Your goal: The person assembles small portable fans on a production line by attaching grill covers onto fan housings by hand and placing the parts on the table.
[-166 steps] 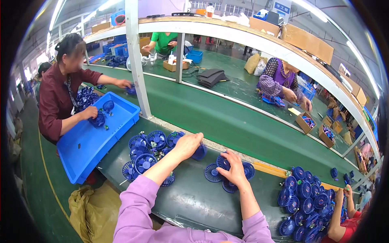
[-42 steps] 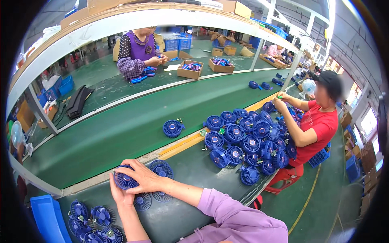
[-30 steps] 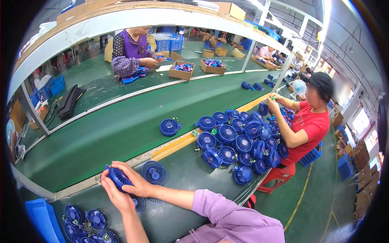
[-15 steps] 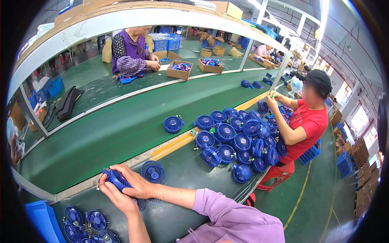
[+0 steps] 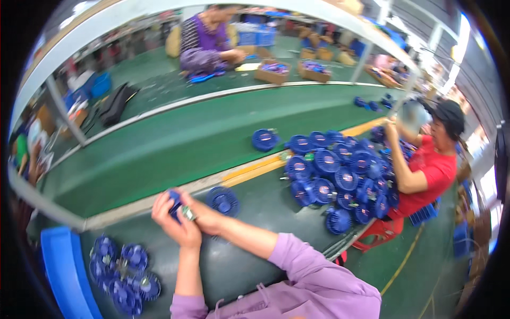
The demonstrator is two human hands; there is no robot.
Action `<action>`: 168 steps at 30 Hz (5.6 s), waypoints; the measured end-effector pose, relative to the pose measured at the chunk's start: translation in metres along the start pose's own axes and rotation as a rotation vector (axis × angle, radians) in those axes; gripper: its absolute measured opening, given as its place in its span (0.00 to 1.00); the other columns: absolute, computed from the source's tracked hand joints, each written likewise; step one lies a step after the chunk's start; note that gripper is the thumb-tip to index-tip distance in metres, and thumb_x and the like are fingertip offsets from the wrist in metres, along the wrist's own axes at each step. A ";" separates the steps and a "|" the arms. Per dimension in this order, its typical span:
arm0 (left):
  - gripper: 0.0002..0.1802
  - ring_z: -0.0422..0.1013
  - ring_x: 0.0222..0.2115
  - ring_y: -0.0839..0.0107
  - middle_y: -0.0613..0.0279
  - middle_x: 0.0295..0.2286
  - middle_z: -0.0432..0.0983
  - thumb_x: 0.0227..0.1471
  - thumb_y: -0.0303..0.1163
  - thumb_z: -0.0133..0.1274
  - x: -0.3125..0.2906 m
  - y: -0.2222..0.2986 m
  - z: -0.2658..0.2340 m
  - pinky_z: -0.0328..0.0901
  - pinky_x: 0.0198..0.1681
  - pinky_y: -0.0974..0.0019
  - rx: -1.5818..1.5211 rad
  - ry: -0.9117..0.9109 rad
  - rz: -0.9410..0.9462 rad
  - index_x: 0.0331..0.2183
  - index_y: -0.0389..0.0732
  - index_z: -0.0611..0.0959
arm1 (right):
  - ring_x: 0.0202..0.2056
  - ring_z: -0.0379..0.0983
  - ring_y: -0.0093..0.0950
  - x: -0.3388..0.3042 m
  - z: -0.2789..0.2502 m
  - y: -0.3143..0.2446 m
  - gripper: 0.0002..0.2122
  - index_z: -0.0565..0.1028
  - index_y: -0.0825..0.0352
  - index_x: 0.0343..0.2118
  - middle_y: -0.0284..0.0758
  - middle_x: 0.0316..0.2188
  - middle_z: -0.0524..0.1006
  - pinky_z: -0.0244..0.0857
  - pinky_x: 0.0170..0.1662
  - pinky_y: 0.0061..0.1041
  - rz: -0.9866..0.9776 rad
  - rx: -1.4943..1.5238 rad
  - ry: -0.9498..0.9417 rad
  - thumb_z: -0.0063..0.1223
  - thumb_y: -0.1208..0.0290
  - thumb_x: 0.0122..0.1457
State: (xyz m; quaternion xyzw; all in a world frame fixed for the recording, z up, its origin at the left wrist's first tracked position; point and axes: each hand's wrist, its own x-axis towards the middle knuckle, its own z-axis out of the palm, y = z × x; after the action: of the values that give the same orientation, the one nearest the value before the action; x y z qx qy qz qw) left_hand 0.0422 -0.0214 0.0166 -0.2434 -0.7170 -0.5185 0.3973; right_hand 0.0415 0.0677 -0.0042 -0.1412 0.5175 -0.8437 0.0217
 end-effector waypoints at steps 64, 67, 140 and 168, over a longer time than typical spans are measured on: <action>0.11 0.70 0.35 0.78 0.64 0.35 0.75 0.63 0.31 0.45 -0.040 -0.088 -0.086 0.65 0.40 0.73 -0.196 -0.182 -0.597 0.43 0.35 0.75 | 0.32 0.75 0.22 -0.019 0.025 -0.044 0.30 0.61 0.61 0.57 0.35 0.36 0.74 0.70 0.23 0.19 0.121 -0.371 0.161 0.63 0.71 0.53; 0.19 0.72 0.44 0.71 0.58 0.43 0.75 0.64 0.37 0.45 -0.030 -0.061 -0.062 0.68 0.49 0.66 -0.817 -0.055 -1.033 0.48 0.32 0.76 | 0.41 0.73 0.28 -0.015 0.011 -0.024 0.34 0.60 0.61 0.61 0.37 0.39 0.74 0.68 0.46 0.30 -0.201 -0.596 0.299 0.64 0.69 0.51; 0.14 0.70 0.46 0.54 0.53 0.43 0.77 0.53 0.27 0.51 -0.050 -0.022 -0.286 0.63 0.52 0.57 0.710 0.104 -0.467 0.43 0.38 0.80 | 0.62 0.54 0.50 -0.069 0.029 -0.002 0.37 0.68 0.58 0.58 0.50 0.62 0.58 0.50 0.63 0.45 -0.109 -1.500 -0.402 0.70 0.58 0.42; 0.06 0.74 0.35 0.47 0.49 0.31 0.77 0.50 0.28 0.54 0.045 -0.053 -0.228 0.67 0.37 0.50 0.760 -0.659 -0.381 0.33 0.40 0.77 | 0.63 0.56 0.45 -0.061 -0.006 -0.012 0.33 0.60 0.62 0.63 0.47 0.62 0.60 0.50 0.65 0.40 -0.025 -1.088 -0.365 0.58 0.61 0.55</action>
State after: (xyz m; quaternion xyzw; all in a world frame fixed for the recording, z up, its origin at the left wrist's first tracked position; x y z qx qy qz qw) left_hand 0.0490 -0.2561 0.0580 -0.0978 -0.9723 -0.1815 0.1104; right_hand 0.0993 0.0896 -0.0095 -0.2815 0.8633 -0.4181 0.0249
